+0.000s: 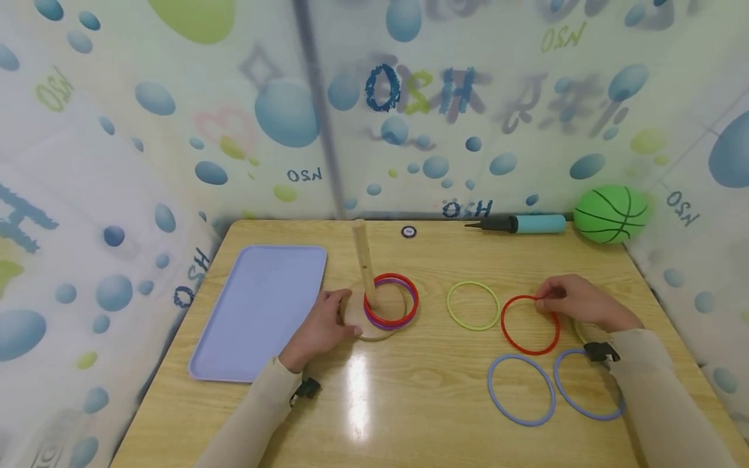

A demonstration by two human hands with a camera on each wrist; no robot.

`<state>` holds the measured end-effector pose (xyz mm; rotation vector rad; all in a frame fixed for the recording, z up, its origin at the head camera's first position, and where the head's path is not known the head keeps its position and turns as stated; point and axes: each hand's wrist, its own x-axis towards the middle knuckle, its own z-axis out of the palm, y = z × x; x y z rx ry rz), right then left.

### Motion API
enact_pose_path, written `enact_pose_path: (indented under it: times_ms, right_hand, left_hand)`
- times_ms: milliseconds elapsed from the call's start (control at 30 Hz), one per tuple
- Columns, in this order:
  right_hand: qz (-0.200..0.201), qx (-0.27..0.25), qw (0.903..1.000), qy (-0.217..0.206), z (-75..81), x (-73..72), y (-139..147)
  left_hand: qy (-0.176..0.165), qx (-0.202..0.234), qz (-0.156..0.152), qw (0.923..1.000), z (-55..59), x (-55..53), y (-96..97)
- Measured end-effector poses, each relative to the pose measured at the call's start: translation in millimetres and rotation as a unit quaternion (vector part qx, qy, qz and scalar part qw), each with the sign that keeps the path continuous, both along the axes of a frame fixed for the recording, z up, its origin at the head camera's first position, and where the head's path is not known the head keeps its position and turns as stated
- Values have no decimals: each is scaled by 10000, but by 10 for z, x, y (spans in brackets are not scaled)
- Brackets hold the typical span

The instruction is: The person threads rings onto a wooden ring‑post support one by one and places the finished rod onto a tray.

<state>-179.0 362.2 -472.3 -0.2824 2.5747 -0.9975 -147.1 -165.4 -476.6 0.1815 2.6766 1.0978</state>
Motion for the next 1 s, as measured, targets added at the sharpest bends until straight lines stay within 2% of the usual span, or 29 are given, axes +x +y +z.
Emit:
enact_pose_path:
  times_ms: [367, 667, 1000]
  right_hand:
    - [-280, -1052, 9934, -361, 212, 110, -58]
    - [-227, -1315, 9910, -57, 580, 191, -362]
    - [-208, -1827, 9829, 134, 825, 223, -720]
  left_hand:
    - [-21, 0, -21, 10000, -53, 69, -31]
    - [6, -14, -3, 10000, -26, 41, -21]
    - [13, -113, -65, 9999, -4, 17, -4]
